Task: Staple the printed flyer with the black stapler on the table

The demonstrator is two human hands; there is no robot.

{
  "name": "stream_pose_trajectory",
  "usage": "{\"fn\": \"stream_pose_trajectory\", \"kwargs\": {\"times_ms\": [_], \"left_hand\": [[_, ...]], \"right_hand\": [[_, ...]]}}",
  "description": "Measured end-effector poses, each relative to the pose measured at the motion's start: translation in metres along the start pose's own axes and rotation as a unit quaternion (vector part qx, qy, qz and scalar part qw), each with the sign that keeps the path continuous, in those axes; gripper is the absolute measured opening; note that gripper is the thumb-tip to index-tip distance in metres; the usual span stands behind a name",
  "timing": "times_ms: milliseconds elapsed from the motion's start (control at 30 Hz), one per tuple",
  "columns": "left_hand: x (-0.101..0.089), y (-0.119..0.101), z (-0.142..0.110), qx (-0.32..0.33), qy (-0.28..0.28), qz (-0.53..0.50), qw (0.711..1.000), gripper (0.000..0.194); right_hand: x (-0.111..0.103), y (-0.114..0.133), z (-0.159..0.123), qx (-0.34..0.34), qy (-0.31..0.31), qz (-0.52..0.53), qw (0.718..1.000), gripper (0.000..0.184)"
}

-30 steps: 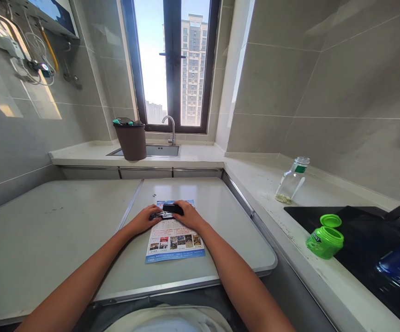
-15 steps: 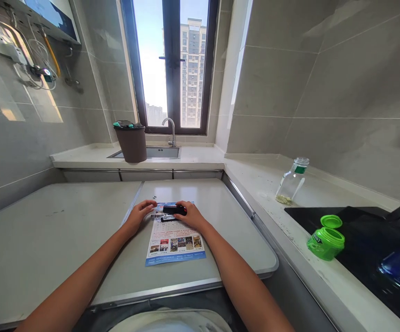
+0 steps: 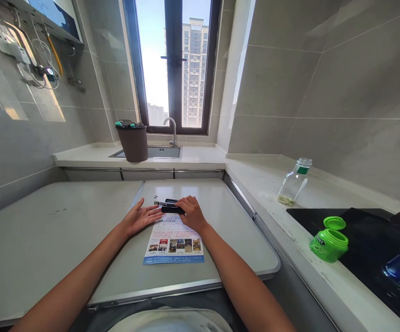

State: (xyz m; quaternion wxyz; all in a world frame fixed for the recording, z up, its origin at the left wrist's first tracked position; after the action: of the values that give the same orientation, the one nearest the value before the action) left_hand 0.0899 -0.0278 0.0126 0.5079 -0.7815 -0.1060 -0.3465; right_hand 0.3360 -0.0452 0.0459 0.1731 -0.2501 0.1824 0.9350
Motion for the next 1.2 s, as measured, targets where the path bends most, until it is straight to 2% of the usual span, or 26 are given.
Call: {"fn": "stream_pose_trajectory", "kwargs": {"times_ms": [67, 200, 433, 667, 767, 833, 900, 967, 1067, 1133, 1200], "left_hand": [[0.002, 0.001, -0.002, -0.025, 0.022, -0.005, 0.999, 0.076], [0.001, 0.001, -0.001, -0.018, 0.041, 0.002, 0.999, 0.076], [0.000, 0.003, 0.000, -0.016, 0.028, 0.000, 0.999, 0.064], [-0.004, 0.003, 0.003, -0.003, -0.026, -0.004, 1.000, 0.040], [-0.007, 0.005, 0.007, -0.003, -0.035, -0.010, 0.999, 0.028], [-0.010, 0.003, 0.009, 0.020, -0.050, -0.002, 0.999, 0.023], [-0.016, -0.001, 0.010, 0.071, -0.095, 0.027, 0.993, 0.020], [-0.022, -0.006, 0.009, 0.132, -0.145, 0.067, 0.978, 0.017], [-0.027, -0.012, 0.007, 0.193, -0.168, 0.119, 0.959, 0.013], [-0.026, -0.014, 0.005, 0.211, -0.159, 0.156, 0.952, 0.024], [-0.022, -0.014, 0.003, 0.217, -0.150, 0.200, 0.944, 0.037]], "right_hand": [[0.002, 0.011, 0.002, -0.073, 0.012, -0.063, 0.995, 0.031], [0.012, 0.024, 0.002, -0.168, 0.056, -0.148, 0.973, 0.029], [0.019, 0.030, -0.002, -0.228, 0.069, -0.225, 0.945, 0.020], [0.019, 0.034, -0.001, -0.237, 0.066, -0.242, 0.939, 0.017], [0.016, 0.033, 0.000, -0.209, 0.048, -0.218, 0.952, 0.022], [0.013, 0.028, 0.002, -0.167, 0.038, -0.176, 0.969, 0.028], [0.007, 0.018, 0.004, -0.075, 0.018, -0.113, 0.991, 0.032], [0.000, 0.002, 0.003, 0.054, -0.011, -0.029, 0.998, 0.033], [-0.006, -0.022, -0.001, 0.216, -0.016, 0.097, 0.971, 0.031], [-0.005, -0.032, -0.004, 0.268, 0.015, 0.145, 0.952, 0.032], [-0.004, -0.037, -0.005, 0.290, 0.044, 0.165, 0.942, 0.034]]}}
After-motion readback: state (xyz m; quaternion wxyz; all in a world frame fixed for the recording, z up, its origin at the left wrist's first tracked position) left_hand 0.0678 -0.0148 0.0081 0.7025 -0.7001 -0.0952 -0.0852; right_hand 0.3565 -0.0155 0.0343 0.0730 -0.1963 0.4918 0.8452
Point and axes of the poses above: each hand's wrist, its own z-axis towards the middle knuckle, its own x-axis out of the palm, y = z × x, the point moved 4 cm from there along z, towards the middle knuckle, and after that the axes turned 7 degrees about z, right-handed, at the moved point
